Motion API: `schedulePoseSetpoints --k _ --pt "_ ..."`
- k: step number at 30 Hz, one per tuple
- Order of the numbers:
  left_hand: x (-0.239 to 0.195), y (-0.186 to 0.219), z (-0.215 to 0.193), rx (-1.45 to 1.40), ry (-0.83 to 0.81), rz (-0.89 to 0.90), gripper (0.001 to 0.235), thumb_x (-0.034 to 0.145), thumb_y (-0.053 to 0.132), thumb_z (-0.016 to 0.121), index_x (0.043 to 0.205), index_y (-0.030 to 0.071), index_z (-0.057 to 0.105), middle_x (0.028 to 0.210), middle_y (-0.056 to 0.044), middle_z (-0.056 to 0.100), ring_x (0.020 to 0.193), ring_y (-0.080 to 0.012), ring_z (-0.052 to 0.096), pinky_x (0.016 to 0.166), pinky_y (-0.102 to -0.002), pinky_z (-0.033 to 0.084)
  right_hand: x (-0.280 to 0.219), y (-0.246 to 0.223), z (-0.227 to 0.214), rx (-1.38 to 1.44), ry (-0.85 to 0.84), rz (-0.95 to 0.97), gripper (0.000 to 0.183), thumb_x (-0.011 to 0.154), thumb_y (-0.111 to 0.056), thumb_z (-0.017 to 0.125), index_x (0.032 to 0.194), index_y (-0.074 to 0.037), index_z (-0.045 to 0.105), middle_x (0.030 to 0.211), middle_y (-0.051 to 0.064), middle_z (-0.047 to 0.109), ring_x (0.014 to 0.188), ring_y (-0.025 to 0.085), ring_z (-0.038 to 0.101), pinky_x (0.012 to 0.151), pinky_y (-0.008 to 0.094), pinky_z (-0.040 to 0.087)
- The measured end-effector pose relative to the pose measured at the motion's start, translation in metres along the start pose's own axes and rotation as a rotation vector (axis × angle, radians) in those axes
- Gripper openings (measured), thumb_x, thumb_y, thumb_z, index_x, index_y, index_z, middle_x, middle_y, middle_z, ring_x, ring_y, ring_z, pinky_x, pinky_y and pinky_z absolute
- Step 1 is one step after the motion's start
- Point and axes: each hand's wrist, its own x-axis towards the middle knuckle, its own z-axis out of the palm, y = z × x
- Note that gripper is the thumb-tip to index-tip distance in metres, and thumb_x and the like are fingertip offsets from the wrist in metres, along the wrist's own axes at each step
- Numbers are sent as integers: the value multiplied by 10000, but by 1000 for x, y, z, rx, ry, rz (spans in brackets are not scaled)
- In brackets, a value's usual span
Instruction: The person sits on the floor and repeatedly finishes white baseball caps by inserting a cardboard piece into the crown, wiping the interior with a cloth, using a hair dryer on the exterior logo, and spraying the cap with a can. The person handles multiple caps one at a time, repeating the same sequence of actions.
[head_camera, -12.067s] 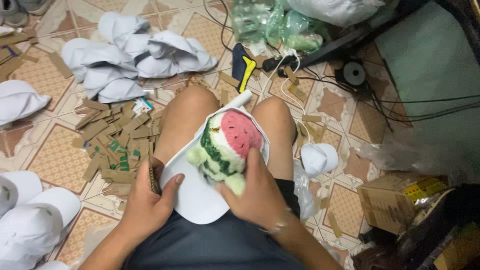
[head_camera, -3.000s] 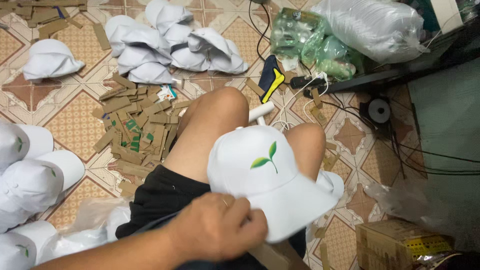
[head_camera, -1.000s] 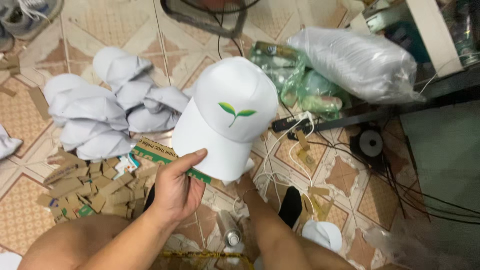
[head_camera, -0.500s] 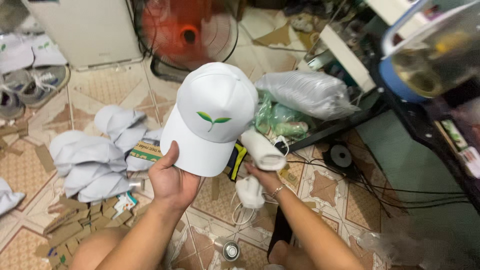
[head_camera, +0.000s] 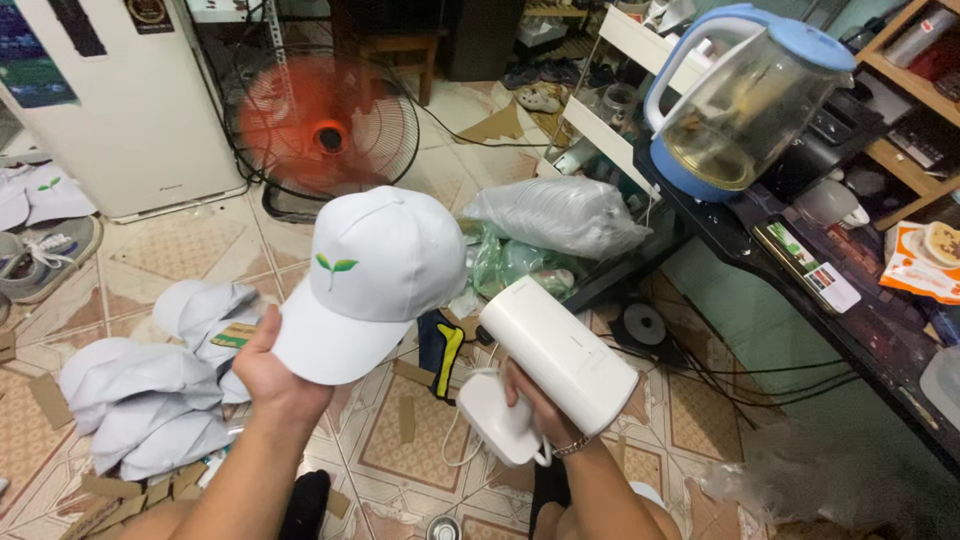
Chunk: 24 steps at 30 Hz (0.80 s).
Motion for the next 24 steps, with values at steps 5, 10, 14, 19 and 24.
schedulePoseSetpoints --k 5,10,14,19,24 --pt "-1 7 -2 39 14 -17 633 1027 396 304 1465 -34 460 1496 -180 547 1370 -368 525 1170 -492 381 -3 -2 3 -58 -19 -52 155 1012 -137 567 973 12 579 683 68 560 595 145 552 601 271 455" --pt "0 7 -5 110 -18 6 628 1034 380 317 1480 -44 443 1504 -185 531 1372 -369 516 1174 -494 379 -2 -1 -1 -37 -5 99 220 1009 -161 583 916 38 591 653 76 573 569 152 554 570 268 444" --pt "5 3 -5 89 -25 -33 628 1032 386 317 1467 -45 457 1484 -188 547 1346 -375 534 1156 -496 385 0 2 -6 -13 62 143 169 919 -143 616 980 14 599 637 67 563 528 163 550 533 286 451" --pt "8 -4 2 74 -38 -27 606 1034 355 326 1464 -48 465 1479 -192 555 1350 -369 544 1167 -492 399 -2 1 -17 44 42 98 160 916 -115 619 987 22 578 612 83 557 529 175 540 551 295 451" --pt "2 -6 10 109 -56 -23 625 991 351 390 1465 -50 466 1467 -190 561 1343 -365 549 1161 -489 405 -6 -2 -26 119 65 73 172 871 -72 627 993 25 555 686 84 548 522 186 539 539 304 446"
